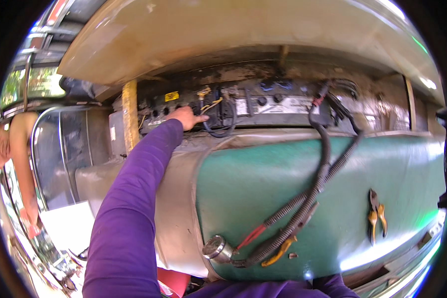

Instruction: The person works on the vehicle's electrical system under the dashboard, using pliers and a screwdriver to strip, connect, and secure wires. They repeatedly adjust connections and test the wiring while another person observes.

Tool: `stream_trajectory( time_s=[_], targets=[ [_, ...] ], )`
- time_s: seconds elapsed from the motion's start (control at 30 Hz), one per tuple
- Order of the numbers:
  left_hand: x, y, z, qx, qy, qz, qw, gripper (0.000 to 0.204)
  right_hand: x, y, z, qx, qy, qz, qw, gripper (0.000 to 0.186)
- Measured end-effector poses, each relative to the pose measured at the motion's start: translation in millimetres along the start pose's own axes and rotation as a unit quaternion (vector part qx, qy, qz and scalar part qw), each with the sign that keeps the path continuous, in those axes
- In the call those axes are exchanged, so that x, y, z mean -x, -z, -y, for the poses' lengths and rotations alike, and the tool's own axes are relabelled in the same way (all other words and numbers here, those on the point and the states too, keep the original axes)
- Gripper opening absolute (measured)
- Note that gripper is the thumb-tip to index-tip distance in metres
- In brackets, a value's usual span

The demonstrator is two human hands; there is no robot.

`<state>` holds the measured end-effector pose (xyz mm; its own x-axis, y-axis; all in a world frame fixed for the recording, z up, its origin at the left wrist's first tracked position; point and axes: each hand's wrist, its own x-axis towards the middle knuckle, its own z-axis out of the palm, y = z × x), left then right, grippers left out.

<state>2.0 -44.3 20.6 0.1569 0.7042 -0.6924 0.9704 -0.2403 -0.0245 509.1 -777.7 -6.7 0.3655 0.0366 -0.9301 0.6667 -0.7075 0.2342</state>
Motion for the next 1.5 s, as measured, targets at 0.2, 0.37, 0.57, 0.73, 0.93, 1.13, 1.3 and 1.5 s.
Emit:
stream_trajectory(
  time_s=[0.2, 0.37, 0.57, 0.73, 0.93, 1.13, 1.3, 1.5],
  targets=[
    [-8, -7, -2, 0.089, 0.021, 0.065, 0.994, 0.076, 37, -19, -11, -0.106, 0.033, 0.039, 0.993, 0.035],
    [-7, -11, -9, 0.202, 0.051, 0.068, 0.976, 0.059, 213, 86, 34, -0.047, 0.225, 0.201, 0.952, 0.039],
    [1, -10, -9, 0.265, 0.065, 0.042, 0.961, 0.058, 407, 332, 265, -0.313, 0.275, 0.125, 0.901, 0.05],
    [6, 0, -4, 0.251, 0.039, 0.039, 0.966, 0.056, 367, 405, 486, -0.087, 0.478, -0.032, 0.873, 0.028],
    [3, 1, -1, 0.28, 0.018, 0.031, 0.959, 0.05, 168, 389, 719, 0.26, 0.636, -0.235, 0.688, 0.042],
    [0, 1, 2, 0.306, 0.015, 0.059, 0.95, 0.047, 59, 376, 828, 0.419, 0.591, -0.148, 0.673, 0.022],
    [2, 2, 1, 0.305, 0.022, 0.043, 0.951, 0.047, 75, 378, 842, 0.394, 0.52, -0.071, 0.754, 0.035],
    [0, 0, 0, 0.302, 0.017, 0.038, 0.952, 0.046, 92, 384, 846, 0.459, 0.543, -0.122, 0.692, 0.043]
  ],
)
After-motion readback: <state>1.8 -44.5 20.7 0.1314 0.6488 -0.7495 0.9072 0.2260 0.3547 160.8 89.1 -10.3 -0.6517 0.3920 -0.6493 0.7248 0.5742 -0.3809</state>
